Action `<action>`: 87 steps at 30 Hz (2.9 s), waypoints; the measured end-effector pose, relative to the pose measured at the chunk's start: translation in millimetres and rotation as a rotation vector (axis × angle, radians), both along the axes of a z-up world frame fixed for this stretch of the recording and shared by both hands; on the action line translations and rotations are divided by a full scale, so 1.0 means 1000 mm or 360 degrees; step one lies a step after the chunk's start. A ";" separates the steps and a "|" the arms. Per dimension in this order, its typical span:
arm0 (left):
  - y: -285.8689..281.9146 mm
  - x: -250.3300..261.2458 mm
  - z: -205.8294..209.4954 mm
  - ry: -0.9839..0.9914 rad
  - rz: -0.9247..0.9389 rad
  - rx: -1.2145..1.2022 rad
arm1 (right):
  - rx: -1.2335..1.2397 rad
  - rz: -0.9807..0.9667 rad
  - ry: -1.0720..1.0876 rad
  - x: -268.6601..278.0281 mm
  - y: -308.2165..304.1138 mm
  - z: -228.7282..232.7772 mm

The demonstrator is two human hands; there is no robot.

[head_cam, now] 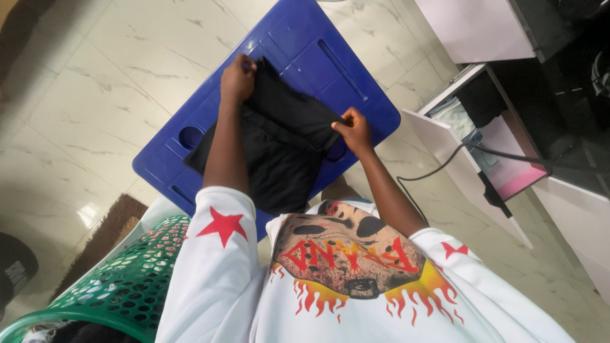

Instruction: The person picks up a black garment from a laundry basket and folds it on a blue plastic table, then places the folded item into a dresser drawer. They then pick up a white shirt from the basket and begin smoothing it out on the table.

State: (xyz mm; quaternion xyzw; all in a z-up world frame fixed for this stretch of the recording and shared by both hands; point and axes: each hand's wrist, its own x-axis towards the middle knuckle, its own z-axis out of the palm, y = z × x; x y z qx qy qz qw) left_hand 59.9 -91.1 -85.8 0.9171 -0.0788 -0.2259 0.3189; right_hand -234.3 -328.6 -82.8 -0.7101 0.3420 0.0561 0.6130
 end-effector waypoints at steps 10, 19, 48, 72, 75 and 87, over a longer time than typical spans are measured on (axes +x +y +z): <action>-0.031 0.010 -0.008 0.0013 0.0064 0.0106 | 0.0084 0.0226 0.0314 -0.012 -0.020 0.025; -0.040 0.013 0.019 0.0267 0.0134 0.0034 | -0.0230 0.0230 0.0308 0.007 -0.025 0.047; -0.016 -0.114 0.113 -0.0760 0.0290 -0.0113 | -0.1216 0.0201 -0.0023 -0.023 -0.030 0.073; 0.130 -0.435 0.009 0.1132 0.1164 0.0003 | 0.0252 -0.0730 0.0648 -0.049 0.076 0.031; 0.108 -0.436 0.005 0.1398 0.1505 -0.0485 | 0.0012 -0.0618 0.0530 -0.045 0.089 0.056; 0.137 -0.443 0.005 0.1007 0.1652 -0.0522 | -0.0087 -0.0840 0.0531 -0.065 0.044 0.027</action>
